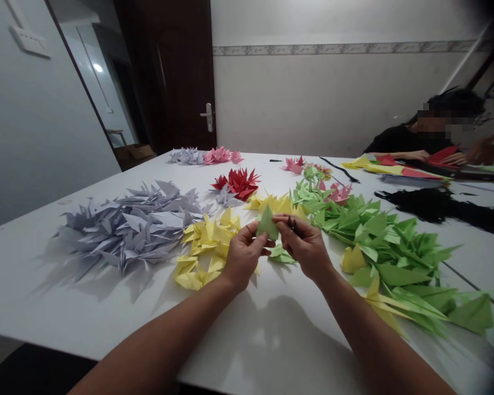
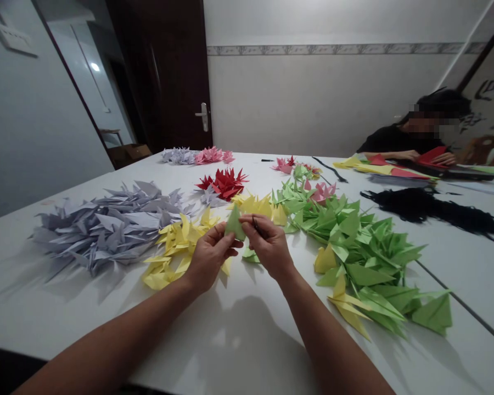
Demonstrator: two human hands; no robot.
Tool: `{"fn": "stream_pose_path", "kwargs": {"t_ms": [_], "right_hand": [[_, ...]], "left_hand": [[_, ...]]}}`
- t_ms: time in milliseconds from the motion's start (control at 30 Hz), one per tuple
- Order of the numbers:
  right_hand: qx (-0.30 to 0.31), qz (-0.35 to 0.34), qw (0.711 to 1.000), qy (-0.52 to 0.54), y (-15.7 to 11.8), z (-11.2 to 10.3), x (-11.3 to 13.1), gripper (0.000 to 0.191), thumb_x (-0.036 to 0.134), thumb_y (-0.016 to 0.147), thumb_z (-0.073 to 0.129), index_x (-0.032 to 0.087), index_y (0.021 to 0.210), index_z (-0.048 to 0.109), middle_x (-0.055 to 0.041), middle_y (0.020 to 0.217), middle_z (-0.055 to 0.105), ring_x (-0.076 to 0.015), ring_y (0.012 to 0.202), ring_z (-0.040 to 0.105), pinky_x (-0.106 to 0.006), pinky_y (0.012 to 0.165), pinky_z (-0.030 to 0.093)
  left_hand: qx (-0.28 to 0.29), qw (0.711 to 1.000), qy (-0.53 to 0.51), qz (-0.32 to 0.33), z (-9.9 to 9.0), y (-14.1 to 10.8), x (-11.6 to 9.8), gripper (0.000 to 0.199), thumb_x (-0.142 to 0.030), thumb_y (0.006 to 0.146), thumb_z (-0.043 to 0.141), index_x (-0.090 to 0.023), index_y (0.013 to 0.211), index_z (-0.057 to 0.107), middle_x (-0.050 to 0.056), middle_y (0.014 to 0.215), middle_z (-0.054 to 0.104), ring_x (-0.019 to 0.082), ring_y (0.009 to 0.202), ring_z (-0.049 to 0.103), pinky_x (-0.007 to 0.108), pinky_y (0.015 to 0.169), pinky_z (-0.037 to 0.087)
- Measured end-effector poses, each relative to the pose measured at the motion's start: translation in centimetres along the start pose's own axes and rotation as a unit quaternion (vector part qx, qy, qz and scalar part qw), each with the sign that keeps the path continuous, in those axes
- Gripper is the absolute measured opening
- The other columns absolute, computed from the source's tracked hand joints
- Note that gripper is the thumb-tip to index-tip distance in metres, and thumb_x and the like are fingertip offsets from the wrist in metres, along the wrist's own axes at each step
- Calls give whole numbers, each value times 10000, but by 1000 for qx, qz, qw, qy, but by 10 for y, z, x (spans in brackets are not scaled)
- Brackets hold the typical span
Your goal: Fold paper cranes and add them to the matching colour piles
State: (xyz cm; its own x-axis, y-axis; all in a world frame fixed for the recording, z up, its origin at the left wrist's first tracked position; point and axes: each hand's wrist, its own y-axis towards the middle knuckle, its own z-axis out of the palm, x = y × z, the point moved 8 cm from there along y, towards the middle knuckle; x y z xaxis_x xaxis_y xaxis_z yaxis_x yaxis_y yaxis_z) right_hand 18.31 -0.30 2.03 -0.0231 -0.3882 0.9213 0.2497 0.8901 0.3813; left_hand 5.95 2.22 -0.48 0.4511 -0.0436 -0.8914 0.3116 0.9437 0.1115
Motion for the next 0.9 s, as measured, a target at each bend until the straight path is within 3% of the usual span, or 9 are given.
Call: {"fn": "stream_pose_path", "kwargs": {"t_ms": [100, 233, 400, 567, 900], "right_hand": [[-18, 2, 1000, 14, 0, -3, 5, 430, 551, 781, 560, 153, 918, 650, 45, 578, 447, -39, 389, 313, -190, 328, 193], [62, 44, 996, -39, -2, 11, 3, 451, 571, 815, 484, 144, 826, 627, 21, 617, 489, -52, 418, 329, -200, 351, 225], [136, 24, 983, -121, -9, 30, -2, 340, 460, 815, 529, 149, 859, 659, -5, 663, 561, -93, 545, 456, -211, 480, 367], [131, -1, 983, -127, -10, 34, -3, 325, 423, 794, 566, 158, 931, 692, -38, 744, 636, -133, 667, 532, -244, 579, 434], [105, 26, 991, -79, -8, 29, -14, 306, 430, 801, 579, 171, 908, 702, 9, 607, 530, -78, 494, 400, -192, 407, 304]], "left_hand": [[-42, 991, -115, -52, -6, 3, 1, 203, -208, 666, 719, -152, 832, 615, -1, 720, 644, 96, 620, 633, 174, 562, 478], [-59, 976, -196, -71, -12, 7, -4, 197, -180, 673, 719, -169, 815, 583, -9, 743, 658, 116, 663, 656, 174, 537, 452], [-58, 972, -219, -59, -13, 8, -6, 221, -180, 643, 752, -164, 791, 589, -32, 691, 631, 87, 629, 622, 167, 529, 426], [-39, 977, -201, -52, -8, 7, -4, 237, -202, 603, 781, -145, 751, 605, -34, 632, 603, 66, 598, 574, 175, 581, 440], [-16, 979, -199, -47, -5, 8, -3, 206, -193, 605, 775, -161, 743, 625, -36, 698, 637, 54, 636, 565, 180, 633, 442]]}}
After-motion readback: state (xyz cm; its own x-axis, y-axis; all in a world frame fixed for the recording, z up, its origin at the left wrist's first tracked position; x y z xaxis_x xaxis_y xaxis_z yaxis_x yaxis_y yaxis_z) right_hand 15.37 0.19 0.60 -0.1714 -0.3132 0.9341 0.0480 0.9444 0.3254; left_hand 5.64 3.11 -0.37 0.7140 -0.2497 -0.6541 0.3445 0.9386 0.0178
